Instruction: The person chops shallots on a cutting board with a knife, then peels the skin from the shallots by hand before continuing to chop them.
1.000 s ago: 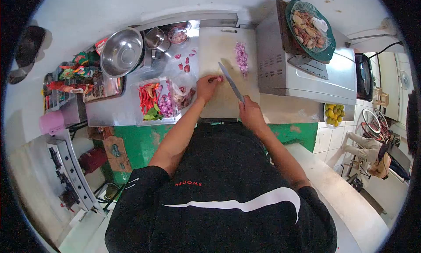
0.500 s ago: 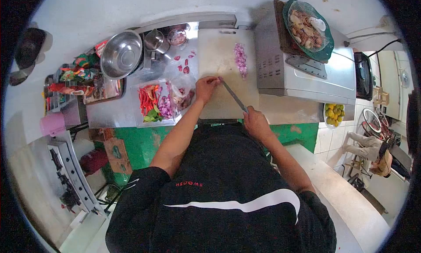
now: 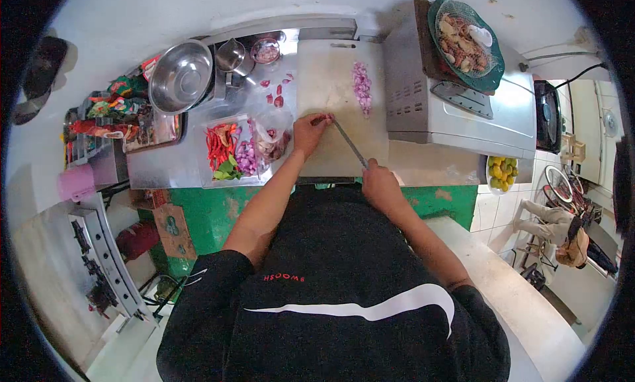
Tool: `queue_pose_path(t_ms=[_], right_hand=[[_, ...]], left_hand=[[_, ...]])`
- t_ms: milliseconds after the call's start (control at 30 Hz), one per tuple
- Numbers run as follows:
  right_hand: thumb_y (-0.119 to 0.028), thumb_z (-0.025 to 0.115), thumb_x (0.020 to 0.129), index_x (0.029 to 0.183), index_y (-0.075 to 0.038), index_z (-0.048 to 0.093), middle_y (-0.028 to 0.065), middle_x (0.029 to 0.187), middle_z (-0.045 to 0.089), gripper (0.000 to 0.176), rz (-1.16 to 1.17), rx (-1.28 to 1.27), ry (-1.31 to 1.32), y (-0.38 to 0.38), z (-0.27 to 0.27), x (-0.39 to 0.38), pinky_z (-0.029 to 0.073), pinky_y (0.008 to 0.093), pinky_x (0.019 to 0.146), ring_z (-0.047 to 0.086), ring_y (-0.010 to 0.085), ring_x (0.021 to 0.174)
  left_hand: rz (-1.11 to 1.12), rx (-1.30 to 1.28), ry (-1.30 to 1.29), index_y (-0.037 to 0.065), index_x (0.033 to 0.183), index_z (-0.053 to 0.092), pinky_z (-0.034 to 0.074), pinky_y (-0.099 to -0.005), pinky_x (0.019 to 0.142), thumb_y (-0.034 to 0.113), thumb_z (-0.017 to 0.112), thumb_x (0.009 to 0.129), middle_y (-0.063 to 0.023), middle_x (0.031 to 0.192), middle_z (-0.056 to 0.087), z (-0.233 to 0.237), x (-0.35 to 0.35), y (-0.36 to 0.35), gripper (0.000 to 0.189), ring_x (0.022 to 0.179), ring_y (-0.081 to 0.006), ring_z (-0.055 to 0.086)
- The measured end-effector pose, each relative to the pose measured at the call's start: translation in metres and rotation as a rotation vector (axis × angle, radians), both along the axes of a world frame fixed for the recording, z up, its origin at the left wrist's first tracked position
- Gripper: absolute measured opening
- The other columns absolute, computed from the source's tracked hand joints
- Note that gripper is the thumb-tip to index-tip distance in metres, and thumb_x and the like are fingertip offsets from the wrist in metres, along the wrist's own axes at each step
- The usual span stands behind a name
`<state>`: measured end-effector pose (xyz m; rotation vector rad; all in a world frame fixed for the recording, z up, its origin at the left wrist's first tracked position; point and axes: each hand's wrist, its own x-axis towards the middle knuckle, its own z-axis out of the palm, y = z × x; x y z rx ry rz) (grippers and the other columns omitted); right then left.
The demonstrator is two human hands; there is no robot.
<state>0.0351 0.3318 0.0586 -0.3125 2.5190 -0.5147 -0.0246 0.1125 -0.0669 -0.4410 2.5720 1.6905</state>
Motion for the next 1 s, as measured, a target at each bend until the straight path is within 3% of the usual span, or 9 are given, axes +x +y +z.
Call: queue_pose_path(t_ms=[367,633,767,833,1000], right_hand=[[-0.015,0.050,0.091,0.104,0.006,0.051,0.0276,0.082,0.065,0.024,0.049,0.109,-0.016,-0.006,0.010,-0.010,0.055,0.0491,0.070,0.067,0.0414,0.077],[-0.018,0.048,0.093,0.101,0.009,0.054,0.0340,0.084,0.061,0.029,0.022,-0.171,-0.121,0.016,0.005,-0.028,0.048,0.0549,0.082,0.061,0.0500,0.089],[-0.018,0.049,0.093,0.102,0.007,0.053,0.0326,0.084,0.062,0.028,-0.012,-0.113,-0.079,0.011,0.007,-0.022,0.050,0.0544,0.079,0.062,0.0488,0.086],[-0.019,0.049,0.093,0.102,0.006,0.052,0.0307,0.084,0.063,0.027,0.036,0.057,-0.059,0.007,0.005,-0.017,0.051,0.0540,0.075,0.063,0.0480,0.083],[-0.019,0.051,0.092,0.100,0.005,0.050,0.0290,0.082,0.063,0.025,-0.039,-0.024,-0.007,0.005,0.005,-0.010,0.051,0.0535,0.072,0.063,0.0468,0.080]], left_hand=[[0.057,0.054,0.023,0.002,0.098,0.073,0.053,-0.0290,0.073,0.017,0.074,0.080,-0.0145,0.090,0.072,-0.007,0.002,0.004,0.024,0.078,-0.0174,0.069],[0.008,-0.023,0.030,0.003,0.101,0.072,0.053,-0.0317,0.076,0.018,0.073,0.081,-0.0137,0.092,0.071,0.003,0.002,0.001,0.025,0.080,-0.0202,0.069],[0.044,0.038,0.029,0.002,0.097,0.072,0.053,-0.0315,0.075,0.022,0.074,0.081,-0.0137,0.090,0.071,-0.009,0.002,0.003,0.026,0.080,-0.0202,0.069],[0.050,0.011,-0.003,0.002,0.097,0.072,0.053,-0.0310,0.074,0.023,0.074,0.081,-0.0132,0.088,0.071,0.002,0.001,0.006,0.026,0.079,-0.0200,0.069],[0.083,-0.065,-0.004,0.001,0.095,0.072,0.054,-0.0296,0.072,0.023,0.074,0.082,-0.0119,0.084,0.072,0.020,0.001,0.009,0.025,0.076,-0.0183,0.069]])
